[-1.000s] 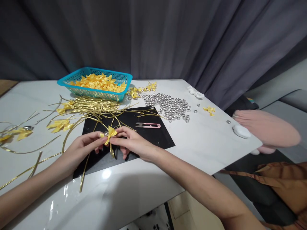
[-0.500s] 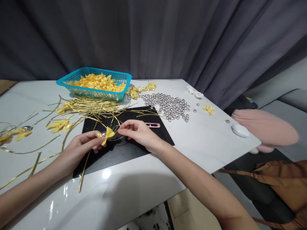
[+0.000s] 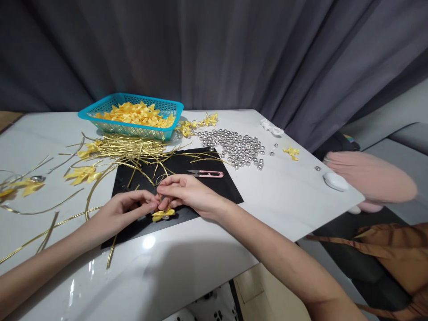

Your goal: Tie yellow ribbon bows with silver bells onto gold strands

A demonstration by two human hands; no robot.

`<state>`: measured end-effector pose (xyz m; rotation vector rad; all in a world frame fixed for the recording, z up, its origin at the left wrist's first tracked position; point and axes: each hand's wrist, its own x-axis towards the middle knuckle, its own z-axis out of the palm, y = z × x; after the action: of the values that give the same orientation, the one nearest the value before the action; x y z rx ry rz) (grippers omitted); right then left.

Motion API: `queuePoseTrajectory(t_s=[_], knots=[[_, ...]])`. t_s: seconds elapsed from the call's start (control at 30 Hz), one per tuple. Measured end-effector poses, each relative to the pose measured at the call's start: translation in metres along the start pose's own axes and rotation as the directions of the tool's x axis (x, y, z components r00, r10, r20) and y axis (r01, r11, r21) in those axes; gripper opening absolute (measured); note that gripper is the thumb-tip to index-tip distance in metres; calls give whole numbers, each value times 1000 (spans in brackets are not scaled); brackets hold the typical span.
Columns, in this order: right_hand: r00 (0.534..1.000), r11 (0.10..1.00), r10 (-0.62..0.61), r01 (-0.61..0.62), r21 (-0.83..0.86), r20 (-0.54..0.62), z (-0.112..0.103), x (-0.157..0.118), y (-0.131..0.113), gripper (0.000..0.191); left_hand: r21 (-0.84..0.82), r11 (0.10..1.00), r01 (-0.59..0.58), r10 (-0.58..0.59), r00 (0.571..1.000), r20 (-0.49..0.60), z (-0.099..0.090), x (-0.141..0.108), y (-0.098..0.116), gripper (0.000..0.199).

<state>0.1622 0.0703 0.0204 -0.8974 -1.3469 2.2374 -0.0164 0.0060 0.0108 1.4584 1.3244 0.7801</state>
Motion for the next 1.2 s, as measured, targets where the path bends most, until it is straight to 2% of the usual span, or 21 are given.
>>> queuePoseTrajectory(t_s=[0.33,0.43,0.53,0.6,0.67,0.73,0.83,0.93,1.07,1.2], knots=[[997,1000,-3,2,-1,-76,3,1,1,11,-37,998,48,-51,995,-80,9,-1,8,30],[995,996,-36,28,-83,-95,1,-1,-2,11,-99,994,52,-71,979,-189,7,0,5,28],[993,978,-58,35,-204,-107,-2,-3,-6,9,-143,987,77,-118,945,-305,5,0,3,31],[988,967,-72,36,-251,-135,-2,-3,-7,10,-156,984,90,-140,929,-342,4,0,3,33],[984,956,-92,44,-290,-154,-1,-1,-6,20,-158,983,95,-145,928,-343,4,0,4,35],[987,934,-114,68,-350,-113,1,1,-2,28,-162,981,103,-150,938,-314,4,0,6,35],[986,901,-159,128,-415,-42,3,5,4,24,-172,978,115,-162,944,-287,4,1,7,34],[986,922,-150,111,-370,-78,4,6,5,22,-160,981,106,-154,933,-325,4,0,7,31],[992,982,-72,53,-180,-101,2,2,1,11,-193,976,100,-168,911,-377,4,0,3,24],[994,992,-45,33,-122,-97,0,2,1,9,-257,963,81,-165,931,-326,2,0,1,20]])
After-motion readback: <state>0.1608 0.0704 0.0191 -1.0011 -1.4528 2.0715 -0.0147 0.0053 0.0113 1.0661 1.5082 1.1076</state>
